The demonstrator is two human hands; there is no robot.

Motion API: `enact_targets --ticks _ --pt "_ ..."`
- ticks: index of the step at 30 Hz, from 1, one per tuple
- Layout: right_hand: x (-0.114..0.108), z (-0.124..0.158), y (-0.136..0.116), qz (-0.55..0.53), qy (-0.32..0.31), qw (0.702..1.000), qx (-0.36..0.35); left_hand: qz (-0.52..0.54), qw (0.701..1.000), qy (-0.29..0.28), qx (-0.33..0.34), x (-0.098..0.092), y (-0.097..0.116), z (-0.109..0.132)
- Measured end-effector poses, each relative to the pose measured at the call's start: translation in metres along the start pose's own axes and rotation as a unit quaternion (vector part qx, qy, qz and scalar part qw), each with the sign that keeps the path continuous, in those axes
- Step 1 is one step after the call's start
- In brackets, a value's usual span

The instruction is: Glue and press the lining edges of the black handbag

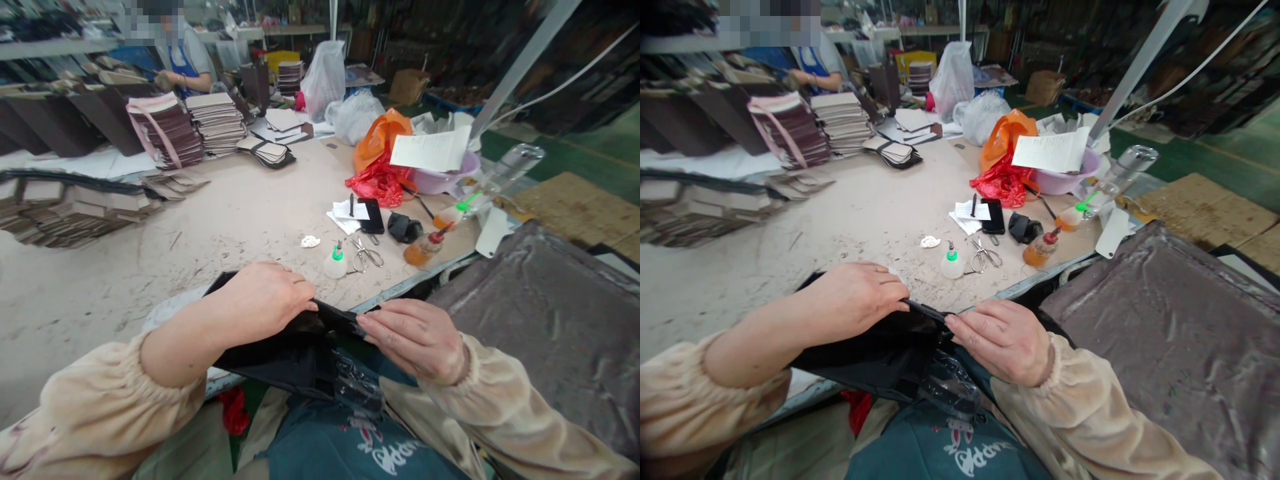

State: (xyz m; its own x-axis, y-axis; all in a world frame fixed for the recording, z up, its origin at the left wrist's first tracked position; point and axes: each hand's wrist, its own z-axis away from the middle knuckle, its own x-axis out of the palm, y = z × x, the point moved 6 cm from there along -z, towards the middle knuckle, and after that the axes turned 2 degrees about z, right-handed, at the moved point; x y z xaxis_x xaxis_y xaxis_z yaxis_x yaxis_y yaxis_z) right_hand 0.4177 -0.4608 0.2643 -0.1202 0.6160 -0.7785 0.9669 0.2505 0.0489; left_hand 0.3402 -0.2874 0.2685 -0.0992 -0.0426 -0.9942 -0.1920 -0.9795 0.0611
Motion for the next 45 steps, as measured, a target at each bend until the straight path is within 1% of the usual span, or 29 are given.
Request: enact_targets --ticks 8,13,15,17,22,25,28,30,32,35,37,39,41,45 --pt "0.000 -0.001 0.000 -0.006 -0.011 1.000 -0.019 0.011 1.000 0.023 0.011 -0.003 0.001 0.001" --pt "0.007 -0.003 0.000 -0.044 -0.020 0.999 -0.010 0.018 0.999 0.029 0.009 -0.003 0.001 0.001" --pt "0.008 -0.003 0.003 -0.086 -0.011 0.996 0.017 0.019 0.999 0.031 0.008 -0.003 0.001 0.000" --pt "0.008 -0.003 0.006 -0.141 -0.004 0.988 0.060 0.022 0.999 0.030 0.008 -0.003 0.000 0.000" --pt "0.011 -0.004 0.012 -0.258 -0.018 0.949 0.182 0.019 1.000 0.014 0.001 -0.001 -0.002 -0.001" --pt "0.012 -0.002 0.014 -0.293 -0.003 0.927 0.236 0.014 1.000 0.009 -0.005 -0.001 -0.002 -0.001" --pt "0.012 0.003 0.015 -0.300 0.018 0.917 0.262 0.014 1.000 0.007 -0.003 -0.001 -0.001 -0.001" --pt "0.011 0.006 0.014 -0.281 0.029 0.925 0.254 0.012 1.000 0.005 -0.006 -0.001 -0.001 -0.001" --pt "0.009 0.007 0.011 -0.240 0.037 0.943 0.227 0.007 1.000 0.004 -0.010 -0.001 -0.002 -0.001" --pt "0.008 0.006 0.005 -0.162 0.038 0.974 0.156 0.004 1.000 0.008 -0.009 -0.002 -0.002 -0.001" --pt "0.011 0.005 0.002 -0.113 0.027 0.987 0.113 0.002 1.000 0.016 -0.004 -0.002 -0.001 -0.001" --pt "0.014 0.003 0.000 -0.076 0.012 0.993 0.088 -0.001 1.000 0.020 0.004 -0.003 0.001 -0.001" --pt "0.017 0.001 -0.001 -0.060 -0.002 0.995 0.078 -0.006 1.000 0.022 0.011 -0.003 0.003 -0.001" --pt "0.020 -0.001 -0.002 -0.082 -0.029 0.994 0.064 -0.009 1.000 0.023 0.012 -0.002 0.003 -0.001"
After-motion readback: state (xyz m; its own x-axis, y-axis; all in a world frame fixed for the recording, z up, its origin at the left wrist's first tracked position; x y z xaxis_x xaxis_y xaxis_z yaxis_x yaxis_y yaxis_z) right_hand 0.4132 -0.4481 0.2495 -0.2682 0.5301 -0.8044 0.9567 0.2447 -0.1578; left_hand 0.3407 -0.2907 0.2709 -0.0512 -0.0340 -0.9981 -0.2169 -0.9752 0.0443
